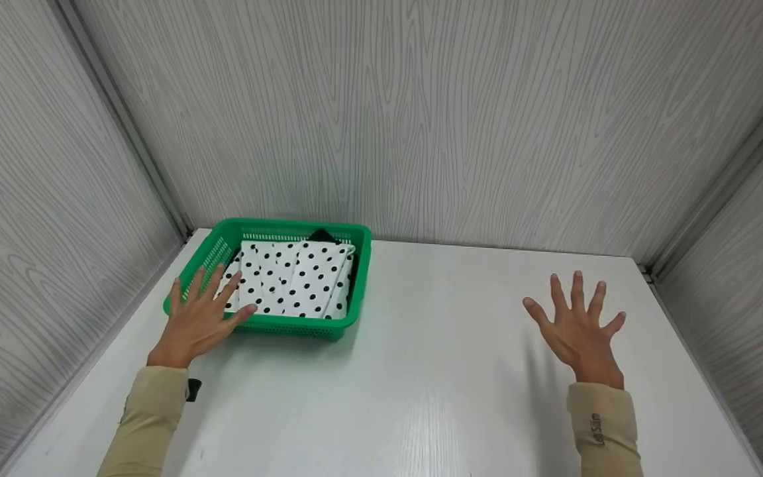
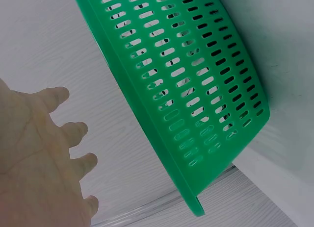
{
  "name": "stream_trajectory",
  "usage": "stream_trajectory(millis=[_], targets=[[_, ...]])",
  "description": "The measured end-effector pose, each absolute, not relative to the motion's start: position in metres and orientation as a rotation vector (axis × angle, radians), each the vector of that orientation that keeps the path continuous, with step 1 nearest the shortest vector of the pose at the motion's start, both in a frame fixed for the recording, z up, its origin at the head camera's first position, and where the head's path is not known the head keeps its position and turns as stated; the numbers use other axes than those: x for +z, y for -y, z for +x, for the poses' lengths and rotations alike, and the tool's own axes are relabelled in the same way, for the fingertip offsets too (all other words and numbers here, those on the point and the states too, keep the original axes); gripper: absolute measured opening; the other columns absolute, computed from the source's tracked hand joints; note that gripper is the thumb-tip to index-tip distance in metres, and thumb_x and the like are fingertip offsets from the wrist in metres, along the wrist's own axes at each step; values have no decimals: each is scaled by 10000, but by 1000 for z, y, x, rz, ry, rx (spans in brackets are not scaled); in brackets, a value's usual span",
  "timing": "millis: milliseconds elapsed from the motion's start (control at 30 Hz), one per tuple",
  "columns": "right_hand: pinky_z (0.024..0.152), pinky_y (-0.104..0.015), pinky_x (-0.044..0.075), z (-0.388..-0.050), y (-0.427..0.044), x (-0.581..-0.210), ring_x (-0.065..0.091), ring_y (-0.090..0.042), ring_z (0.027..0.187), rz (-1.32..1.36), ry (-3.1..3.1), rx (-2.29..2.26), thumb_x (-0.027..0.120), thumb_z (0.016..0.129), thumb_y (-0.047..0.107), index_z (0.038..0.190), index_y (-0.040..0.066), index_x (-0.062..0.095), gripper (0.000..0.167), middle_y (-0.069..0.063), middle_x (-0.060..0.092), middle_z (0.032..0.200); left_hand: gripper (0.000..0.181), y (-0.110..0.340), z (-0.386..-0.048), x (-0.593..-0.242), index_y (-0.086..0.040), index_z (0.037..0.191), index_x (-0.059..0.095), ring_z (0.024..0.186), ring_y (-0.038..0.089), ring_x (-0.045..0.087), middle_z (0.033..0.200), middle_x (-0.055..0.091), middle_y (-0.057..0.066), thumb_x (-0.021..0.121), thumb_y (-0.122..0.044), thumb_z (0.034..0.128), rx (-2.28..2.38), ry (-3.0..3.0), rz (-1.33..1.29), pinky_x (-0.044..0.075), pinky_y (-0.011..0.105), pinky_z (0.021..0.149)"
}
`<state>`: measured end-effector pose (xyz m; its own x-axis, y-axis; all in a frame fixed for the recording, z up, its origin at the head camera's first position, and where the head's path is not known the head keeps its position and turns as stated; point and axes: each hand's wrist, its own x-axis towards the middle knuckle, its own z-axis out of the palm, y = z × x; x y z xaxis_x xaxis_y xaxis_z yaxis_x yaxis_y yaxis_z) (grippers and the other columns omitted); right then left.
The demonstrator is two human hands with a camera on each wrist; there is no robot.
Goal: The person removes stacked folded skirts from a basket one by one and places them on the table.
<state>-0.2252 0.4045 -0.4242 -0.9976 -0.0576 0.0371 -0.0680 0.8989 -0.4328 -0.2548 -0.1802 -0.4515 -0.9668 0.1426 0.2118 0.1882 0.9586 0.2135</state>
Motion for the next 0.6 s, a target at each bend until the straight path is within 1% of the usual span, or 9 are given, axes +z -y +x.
stream_trajectory(millis=[100,167,233,267,300,367,433,500,600], targets=[[912,-847,-193,-225,-405,-427,-310,-564,1390,101,3037,698,268,1074,552,1603,1,-12,814,-327,-209,1593,842,178,-254,-453,-109,1594,351,1521,448,36,1657,196,201,483,-660,971,-347,2938,-238,-54,681,1148],[922,-860,-155,-225,-404,-429,-280,-576,1398,102,3029,696,264,1080,540,1600,-15,17,799,-337,-191,1594,850,176,-254,-454,-114,1593,355,1522,444,49,1653,209,202,475,-675,965,-343,2941,-238,-39,698,1141],[962,-864,-58,-225,-400,-430,-154,-608,1424,124,2980,676,323,1087,501,1581,-65,138,773,-374,-73,1599,848,174,-256,-454,-113,1568,413,1509,443,145,1622,294,209,498,-685,947,-318,2898,-259,40,724,1132],[985,-855,24,-225,-397,-431,-45,-616,1437,147,2933,658,381,1088,458,1560,-78,229,731,-387,24,1595,835,174,-257,-455,-105,1541,458,1487,444,223,1588,360,214,525,-676,936,-301,2858,-276,105,733,1121],[991,-834,139,-226,-392,-432,122,-614,1425,180,2869,634,461,1077,400,1516,-97,333,675,-399,143,1572,813,173,-258,-455,-95,1505,511,1449,447,311,1538,435,220,559,-660,924,-285,2802,-296,183,736,1100],[907,-750,366,-230,-381,-433,452,-574,1242,251,2715,570,623,1017,253,1366,-124,528,523,-401,404,1445,745,173,-260,-455,-75,1414,606,1330,441,475,1405,573,218,630,-611,898,-262,2689,-328,336,719,1025],[741,-661,481,-236,-368,-435,601,-503,948,320,2558,512,729,925,95,1201,-124,645,361,-374,585,1253,672,174,-263,-456,-58,1339,660,1206,424,577,1276,657,204,686,-548,879,-267,2603,-354,441,673,938],[617,-592,494,-242,-356,-437,590,-401,710,367,2460,487,771,857,1,1112,-104,697,286,-335,664,1116,621,175,-265,-457,-51,1298,685,1127,413,620,1198,692,192,725,-496,867,-293,2556,-364,493,629,867],[590,-541,483,-251,-338,-437,531,-314,610,412,2426,511,780,835,-39,1076,-95,718,255,-305,695,1038,581,178,-268,-460,-48,1277,696,1065,403,644,1157,713,181,754,-448,860,-327,2545,-353,520,596,804]])
